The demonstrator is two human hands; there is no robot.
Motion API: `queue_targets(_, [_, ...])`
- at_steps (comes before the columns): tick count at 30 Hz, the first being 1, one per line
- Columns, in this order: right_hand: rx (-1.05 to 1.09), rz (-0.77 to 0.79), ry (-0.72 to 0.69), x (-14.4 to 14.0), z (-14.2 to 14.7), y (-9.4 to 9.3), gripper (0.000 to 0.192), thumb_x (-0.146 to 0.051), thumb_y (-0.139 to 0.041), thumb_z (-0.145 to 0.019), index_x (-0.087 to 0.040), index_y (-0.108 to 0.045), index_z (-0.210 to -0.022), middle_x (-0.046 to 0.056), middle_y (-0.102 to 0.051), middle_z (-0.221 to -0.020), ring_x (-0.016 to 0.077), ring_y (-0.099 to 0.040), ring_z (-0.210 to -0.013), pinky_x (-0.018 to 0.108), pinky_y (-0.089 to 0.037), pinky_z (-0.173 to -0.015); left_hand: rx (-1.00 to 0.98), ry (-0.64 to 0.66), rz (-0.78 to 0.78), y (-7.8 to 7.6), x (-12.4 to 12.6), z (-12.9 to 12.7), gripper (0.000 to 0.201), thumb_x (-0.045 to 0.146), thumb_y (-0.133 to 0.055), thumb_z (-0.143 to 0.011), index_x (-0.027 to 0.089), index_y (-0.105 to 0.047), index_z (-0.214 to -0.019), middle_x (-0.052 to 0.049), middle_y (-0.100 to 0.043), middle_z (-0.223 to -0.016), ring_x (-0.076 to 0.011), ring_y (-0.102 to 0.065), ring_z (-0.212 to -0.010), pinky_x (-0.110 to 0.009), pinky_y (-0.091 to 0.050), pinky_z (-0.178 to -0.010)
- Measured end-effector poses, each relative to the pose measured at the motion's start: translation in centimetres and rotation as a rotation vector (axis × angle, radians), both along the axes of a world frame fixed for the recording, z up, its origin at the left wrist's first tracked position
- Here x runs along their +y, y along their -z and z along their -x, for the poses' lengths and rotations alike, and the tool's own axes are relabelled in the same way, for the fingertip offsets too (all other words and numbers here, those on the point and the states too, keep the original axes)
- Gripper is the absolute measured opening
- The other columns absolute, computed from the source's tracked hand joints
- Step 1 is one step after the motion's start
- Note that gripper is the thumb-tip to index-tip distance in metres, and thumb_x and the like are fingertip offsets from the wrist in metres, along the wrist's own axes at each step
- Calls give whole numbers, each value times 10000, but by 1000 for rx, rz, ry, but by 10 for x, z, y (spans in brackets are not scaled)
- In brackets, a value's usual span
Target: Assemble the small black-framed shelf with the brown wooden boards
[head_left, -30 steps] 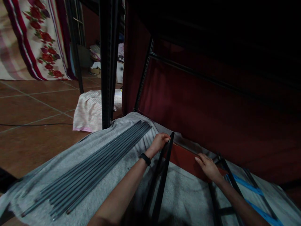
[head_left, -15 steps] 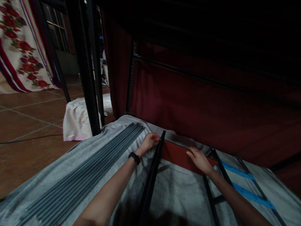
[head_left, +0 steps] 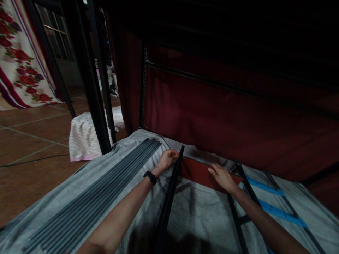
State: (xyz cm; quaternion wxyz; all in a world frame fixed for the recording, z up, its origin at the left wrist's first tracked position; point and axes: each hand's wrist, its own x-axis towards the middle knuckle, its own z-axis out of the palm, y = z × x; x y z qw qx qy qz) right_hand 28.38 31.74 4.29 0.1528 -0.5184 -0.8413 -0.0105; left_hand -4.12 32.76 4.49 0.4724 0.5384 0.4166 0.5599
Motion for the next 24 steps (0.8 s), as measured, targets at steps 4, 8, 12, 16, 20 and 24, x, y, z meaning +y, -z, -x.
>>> queue_targets(4, [-10, -1, 13, -2, 1, 0, 304, -399, -355, -982, -207, -587, -1021, 90, -681, -1063, 235, -615, -1047, 390, -426, -941, 180, -30, -97, 2, -2, 0, 40, 182, -647, -709, 142, -643, -708, -9, -647, -646, -135, -591, -622, -235, -453, -621])
queue_targets(8, [-25, -27, 26, -1, 1, 2, 315, -402, -355, -984, -202, -587, -1056, 99, -678, -1096, 242, -607, -1078, 401, -417, -952, 417, -65, -212, 3, -6, 3, 145, 95, -531, -771, 157, -655, -815, -32, -704, -770, -162, -651, -733, -240, -475, -677])
queue_targets(12, [-46, -51, 17, 1, 0, 6, 316, -397, -351, -985, -207, -603, -1015, 98, -683, -1067, 239, -617, -1051, 391, -429, -919, 738, -40, -366, 0, -13, 9, 319, 97, -499, -838, 180, -622, -1121, -79, -705, -1060, -189, -663, -956, -275, -495, -833])
queue_targets(16, [-60, -77, 16, 3, -2, 9, 321, -396, -350, -986, -208, -610, -999, 99, -682, -1062, 238, -618, -1039, 387, -427, -908, 1201, -78, -594, -2, -19, 14, 445, 105, -448, -895, 151, -468, -1337, -139, -637, -1169, -229, -628, -1049, -359, -463, -936])
queue_targets(20, [-74, -81, 15, 3, -2, 9, 332, -395, -336, -991, -203, -606, -1005, 103, -679, -1075, 235, -617, -1030, 382, -417, -910, 1488, -123, -709, -1, -20, 13, 491, 13, -338, -893, 103, -398, -1372, -141, -638, -1056, -234, -636, -966, -370, -466, -884])
queue_targets(24, [-84, -70, 26, 2, -1, 7, 347, -404, -322, -996, -200, -603, -1001, 103, -677, -1073, 238, -614, -1018, 386, -410, -910, 1532, -108, -712, -4, -21, 10, 488, -2, -327, -887, 84, -379, -1365, -138, -631, -1015, -221, -642, -917, -351, -477, -855])
